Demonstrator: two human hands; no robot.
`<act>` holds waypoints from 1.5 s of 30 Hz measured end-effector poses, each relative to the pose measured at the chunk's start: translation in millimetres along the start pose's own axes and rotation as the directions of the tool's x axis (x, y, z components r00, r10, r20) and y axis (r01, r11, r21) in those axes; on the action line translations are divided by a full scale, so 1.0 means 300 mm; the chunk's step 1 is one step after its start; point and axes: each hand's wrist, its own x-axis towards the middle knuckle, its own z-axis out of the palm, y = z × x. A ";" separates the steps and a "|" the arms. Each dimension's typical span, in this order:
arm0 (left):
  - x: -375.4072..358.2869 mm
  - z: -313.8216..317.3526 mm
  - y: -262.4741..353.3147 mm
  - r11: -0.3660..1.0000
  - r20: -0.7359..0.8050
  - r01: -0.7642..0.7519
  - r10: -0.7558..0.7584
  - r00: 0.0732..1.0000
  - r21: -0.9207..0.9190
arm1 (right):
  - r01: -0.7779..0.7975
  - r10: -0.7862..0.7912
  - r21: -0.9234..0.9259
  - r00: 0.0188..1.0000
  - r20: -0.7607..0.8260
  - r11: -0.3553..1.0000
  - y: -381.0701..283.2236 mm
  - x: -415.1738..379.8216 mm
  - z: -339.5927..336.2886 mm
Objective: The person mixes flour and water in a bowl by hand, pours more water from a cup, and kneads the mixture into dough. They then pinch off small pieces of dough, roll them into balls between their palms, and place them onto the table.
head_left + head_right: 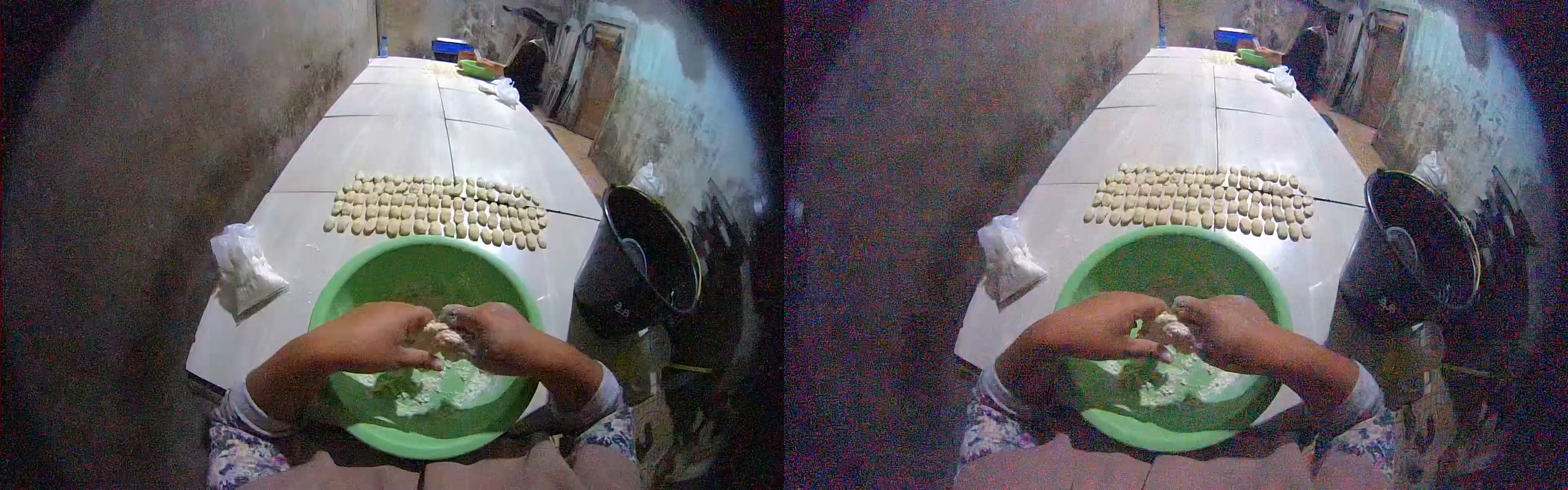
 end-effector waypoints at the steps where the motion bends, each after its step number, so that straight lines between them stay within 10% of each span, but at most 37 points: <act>1: -0.004 0.002 0.003 0.998 0.025 0.028 -0.029 0.999 0.050 | 0.087 -0.086 0.044 0.996 -0.011 0.995 0.016 0.001 0.012; 5: -0.021 0.013 -0.009 0.995 -0.052 0.063 -0.059 0.997 0.078 | 0.430 -0.410 0.284 0.903 -0.131 0.857 0.072 0.021 0.055; 7: -0.026 0.019 -0.023 0.993 -0.032 0.047 -0.043 0.999 0.109 | 0.178 -0.249 0.565 0.967 0.050 0.806 0.070 0.046 0.075; 15: -0.035 0.003 -0.008 0.999 0.029 0.023 -0.024 0.999 0.037 | 0.114 -0.112 -0.175 0.993 0.018 0.978 -0.001 0.014 -0.017; 19: -0.037 0.025 -0.010 0.998 -0.076 -0.055 0.056 0.996 0.013 | 0.049 -0.051 0.050 0.997 0.057 0.998 0.045 0.021 -0.008; 22: -0.044 0.020 0.023 0.993 -0.153 -0.112 0.117 0.981 0.042 | 0.399 -0.413 0.295 0.911 -0.018 0.868 0.082 0.032 0.026; 30: -0.044 0.051 0.033 0.999 -0.249 -0.030 0.040 0.968 0.046 | 0.097 -0.218 0.593 0.967 0.135 0.799 0.088 0.035 0.049; 33: -0.052 0.053 0.035 0.994 -0.169 -0.039 0.056 0.984 0.100 | -0.199 -0.005 0.908 0.976 0.216 0.368 0.112 0.045 0.071; 34: -0.055 0.052 0.028 0.991 -0.186 -0.026 0.050 0.981 0.131 | -0.031 0.005 0.336 0.997 0.079 0.941 0.026 0.015 -0.014; 35: -0.060 0.046 0.029 0.991 -0.187 -0.027 0.051 0.981 0.131 | -0.031 0.005 0.334 0.997 0.079 0.942 0.036 0.013 -0.005; 37: -0.068 0.033 0.034 0.999 -0.137 0.039 -0.038 0.990 0.005 | 0.127 -0.120 0.637 0.991 -0.055 0.760 0.083 0.017 0.027; 45: -0.068 0.017 0.015 1.000 0.132 0.025 -0.023 0.991 -0.017 | 0.186 -0.120 0.866 0.982 -0.146 0.465 0.118 0.053 0.052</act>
